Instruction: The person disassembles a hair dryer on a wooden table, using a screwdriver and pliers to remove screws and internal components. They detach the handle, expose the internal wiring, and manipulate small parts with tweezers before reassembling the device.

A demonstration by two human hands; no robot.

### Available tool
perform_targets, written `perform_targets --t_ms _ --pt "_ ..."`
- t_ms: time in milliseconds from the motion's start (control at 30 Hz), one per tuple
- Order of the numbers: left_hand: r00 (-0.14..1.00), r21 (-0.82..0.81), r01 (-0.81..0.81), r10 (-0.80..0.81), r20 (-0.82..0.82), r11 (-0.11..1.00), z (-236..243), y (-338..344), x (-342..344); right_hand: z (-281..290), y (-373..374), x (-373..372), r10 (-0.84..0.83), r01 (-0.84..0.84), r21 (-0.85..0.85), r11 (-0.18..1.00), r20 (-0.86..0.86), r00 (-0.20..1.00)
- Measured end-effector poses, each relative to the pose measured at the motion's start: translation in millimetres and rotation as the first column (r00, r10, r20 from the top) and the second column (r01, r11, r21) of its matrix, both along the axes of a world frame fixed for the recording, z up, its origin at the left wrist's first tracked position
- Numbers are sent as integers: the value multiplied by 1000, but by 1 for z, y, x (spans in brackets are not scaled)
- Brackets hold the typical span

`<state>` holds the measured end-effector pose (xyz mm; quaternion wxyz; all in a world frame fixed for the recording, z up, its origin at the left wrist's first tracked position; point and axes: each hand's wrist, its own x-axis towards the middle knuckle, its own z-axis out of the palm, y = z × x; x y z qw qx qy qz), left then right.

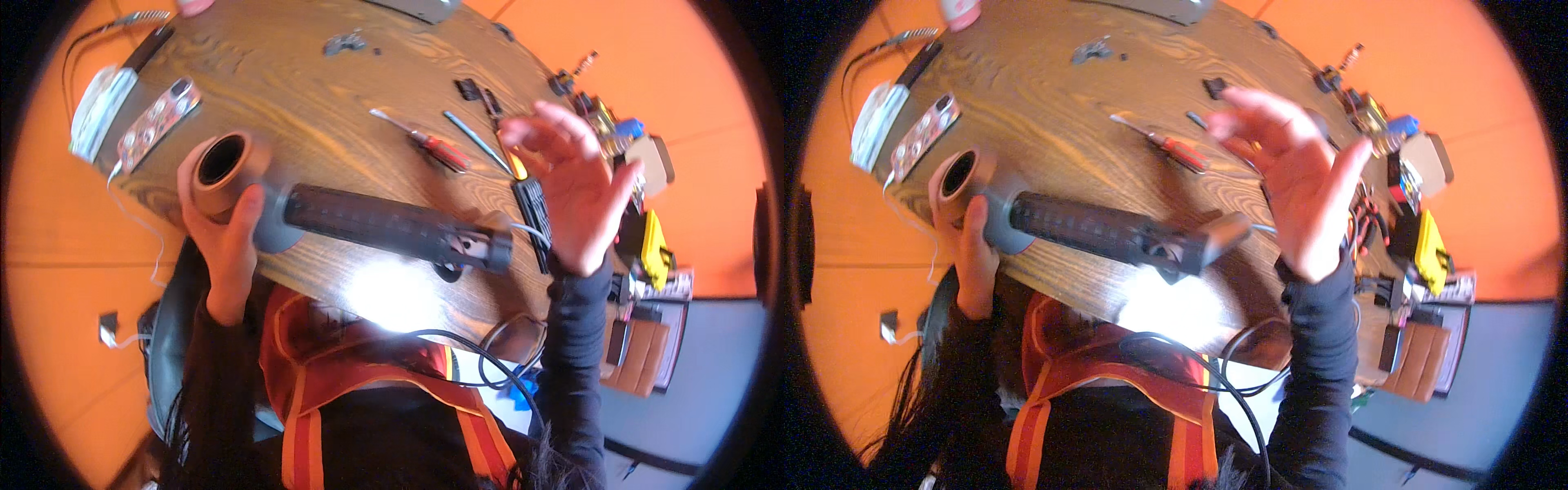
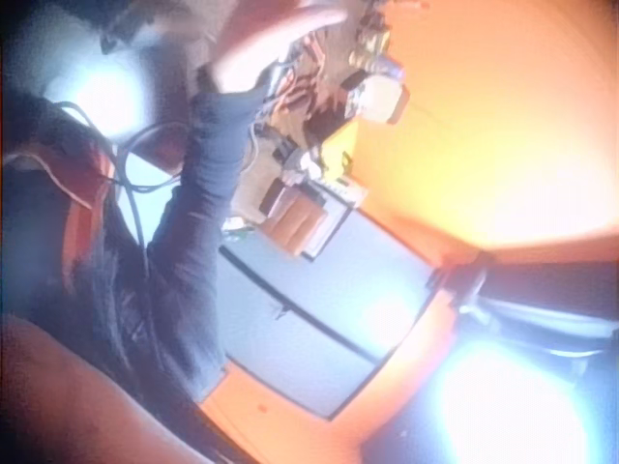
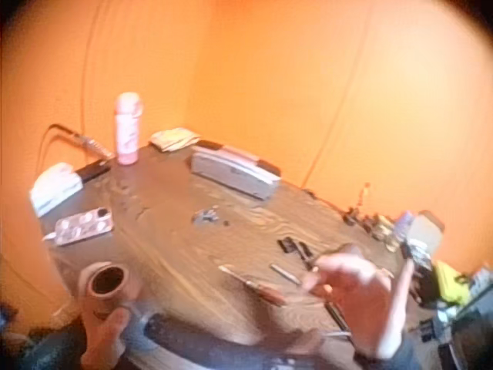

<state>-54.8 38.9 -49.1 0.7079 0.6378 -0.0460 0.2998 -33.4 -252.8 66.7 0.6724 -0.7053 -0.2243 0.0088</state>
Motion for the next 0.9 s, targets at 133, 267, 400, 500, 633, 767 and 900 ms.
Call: perform_targets --t_ms 133,267,400,500,633,767,900 --pt "989 -208 -30 0 -145 978 -1 0 6 -7 -44 11 -346 383 -357 852 165 924" --pt "995 -217 5 -26 -94 976 -6 -1 11 -24 -63 -14 -36 388 -713 585 455 890" --pt "994 -239 5 -31 -108 971 -7 -7 10 -27 -77 -37 -120 458 -694 555 479 870" --pt "989 -246 -7 -30 -146 969 -6 -12 9 -23 -97 -57 -203 522 -666 532 498 843" --pt "972 -317 -44 -32 -231 948 -5 -20 8 -18 -137 -89 -363 605 -685 406 487 795" --pt "948 -485 33 -182 -263 874 -3 -32 13 -10 -181 -117 -555 720 -619 312 497 667" --pt "894 -559 159 -359 -269 814 2 -42 19 0 -226 -128 -673 739 -559 376 383 632"
